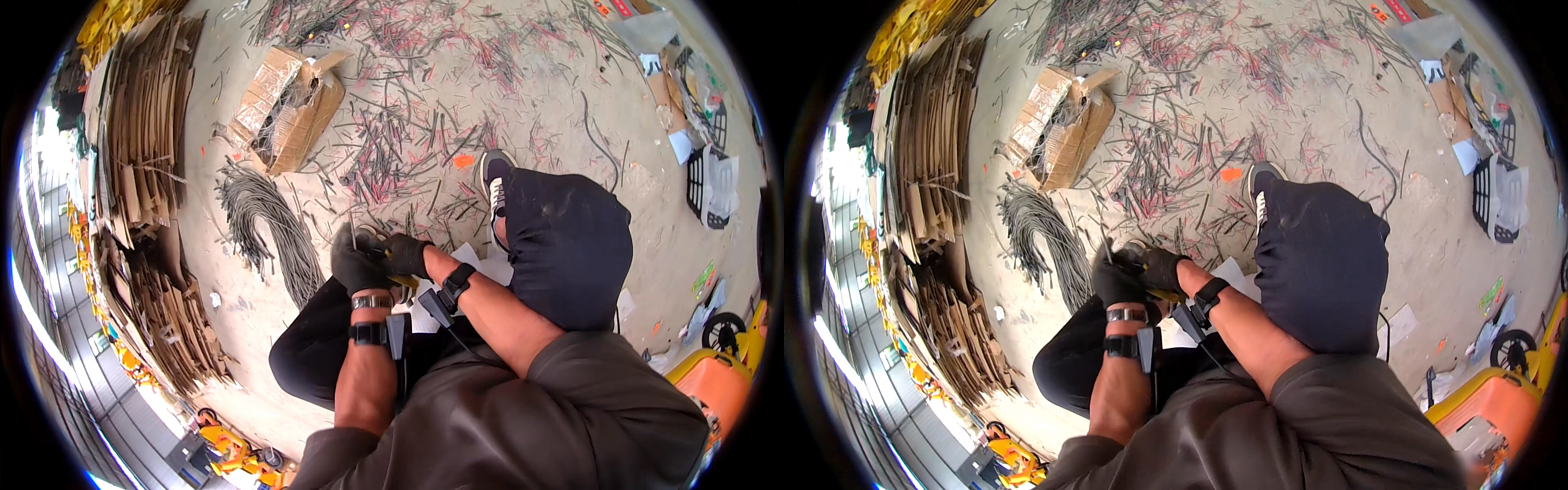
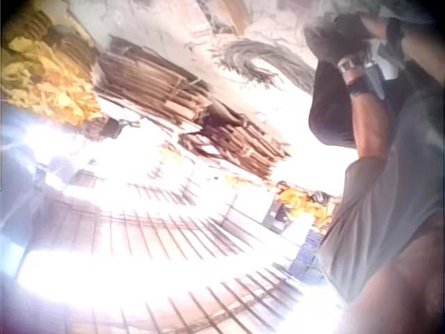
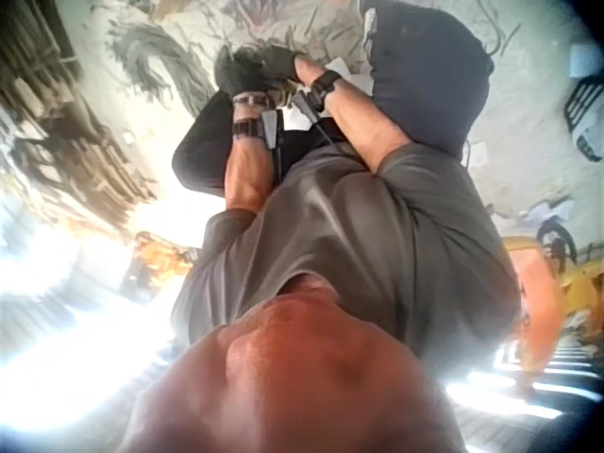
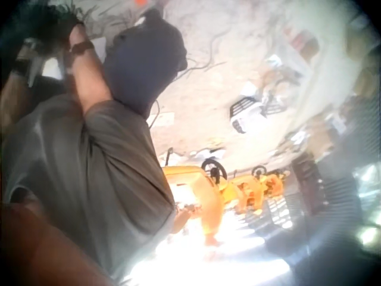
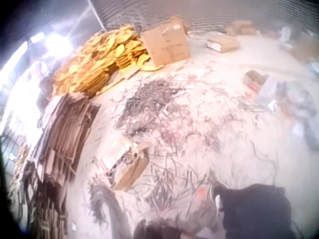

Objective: The person sits on the floor and uses yellow-handled pliers to strip the insulation from black electrical wires. They repeatedly pick up wire segments, cut the ends, and pull the insulation off to expose the metal core, dropping the processed pieces onto a pile.

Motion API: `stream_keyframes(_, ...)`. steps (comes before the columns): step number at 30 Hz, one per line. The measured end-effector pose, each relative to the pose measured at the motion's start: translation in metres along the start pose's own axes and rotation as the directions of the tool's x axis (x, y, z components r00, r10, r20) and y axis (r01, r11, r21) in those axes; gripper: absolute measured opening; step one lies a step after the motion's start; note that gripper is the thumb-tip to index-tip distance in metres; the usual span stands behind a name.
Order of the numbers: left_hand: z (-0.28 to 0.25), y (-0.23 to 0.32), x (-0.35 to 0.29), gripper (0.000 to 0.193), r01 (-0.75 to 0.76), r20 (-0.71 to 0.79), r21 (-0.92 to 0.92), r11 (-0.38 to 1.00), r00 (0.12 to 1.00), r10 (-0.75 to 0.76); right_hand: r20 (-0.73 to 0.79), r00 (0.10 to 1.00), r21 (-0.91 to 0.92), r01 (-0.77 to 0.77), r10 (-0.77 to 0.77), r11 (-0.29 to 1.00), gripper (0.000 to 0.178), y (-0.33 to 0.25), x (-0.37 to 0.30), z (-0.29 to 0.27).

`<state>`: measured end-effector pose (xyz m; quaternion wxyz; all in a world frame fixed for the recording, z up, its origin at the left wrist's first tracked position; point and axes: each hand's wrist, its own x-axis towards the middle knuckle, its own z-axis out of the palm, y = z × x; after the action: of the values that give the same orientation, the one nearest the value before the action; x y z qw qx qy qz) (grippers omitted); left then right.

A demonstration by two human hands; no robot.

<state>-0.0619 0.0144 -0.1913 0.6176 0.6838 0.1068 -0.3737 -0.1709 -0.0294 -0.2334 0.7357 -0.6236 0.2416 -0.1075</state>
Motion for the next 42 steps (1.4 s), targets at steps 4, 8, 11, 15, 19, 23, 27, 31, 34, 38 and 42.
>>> stream_keyframes(4,0.024,0.040,-0.032,0.027,-0.009,-0.008,-0.049,0.999,1.000,0.008,0.128,0.977,-0.111,-0.156,0.170,0.982,0.039,-0.031,0.013,-0.015)
stream_keyframes(8,0.033,0.053,-0.056,0.030,0.033,0.062,-0.167,0.985,0.998,-0.022,0.162,0.977,-0.222,-0.101,0.139,0.970,0.041,-0.053,0.004,-0.030)
stream_keyframes(11,0.031,0.068,-0.077,0.032,0.019,0.139,-0.124,0.992,0.990,-0.002,0.183,0.976,-0.247,-0.072,0.120,0.966,0.044,-0.094,-0.011,-0.036)
stream_keyframes(15,0.026,0.085,-0.099,0.034,-0.061,0.219,-0.134,0.989,0.971,0.090,0.200,0.979,-0.238,0.012,0.037,0.971,0.042,-0.115,-0.017,-0.038)
stream_keyframes(19,0.024,0.111,-0.130,0.034,-0.088,0.266,-0.133,0.987,0.956,0.121,0.219,0.975,-0.225,0.015,0.035,0.974,0.042,-0.152,-0.028,-0.036)
stream_keyframes(23,0.028,0.133,-0.161,0.033,-0.183,0.275,-0.142,0.973,0.937,0.216,0.207,0.974,-0.235,0.136,-0.087,0.962,0.035,-0.175,-0.035,-0.033)
stream_keyframes(27,0.030,0.155,-0.173,0.041,-0.351,0.336,-0.190,0.917,0.854,0.397,0.174,0.918,-0.275,0.393,-0.356,0.877,0.030,-0.199,-0.036,-0.040)
stream_keyframes(31,0.037,0.213,-0.200,0.043,-0.561,0.620,-0.376,0.737,0.439,0.650,0.089,0.745,-0.322,0.650,-0.661,0.689,0.026,-0.261,-0.033,-0.055)
stream_keyframes(34,0.083,0.257,-0.210,0.040,-0.692,0.504,-0.295,0.660,0.474,0.722,0.302,0.252,-0.636,0.772,-0.919,0.003,0.021,-0.312,0.000,-0.097)
stream_keyframes(38,0.111,0.296,-0.167,0.040,-0.622,0.596,-0.255,0.740,0.502,0.627,-0.091,0.960,-0.005,0.264,-0.264,0.964,0.029,-0.341,0.020,-0.161)
stream_keyframes(42,0.043,0.235,-0.022,0.031,0.195,0.758,-0.348,0.917,0.634,0.153,-0.188,0.966,-0.753,-0.025,-0.178,0.657,0.025,-0.219,0.024,-0.239)
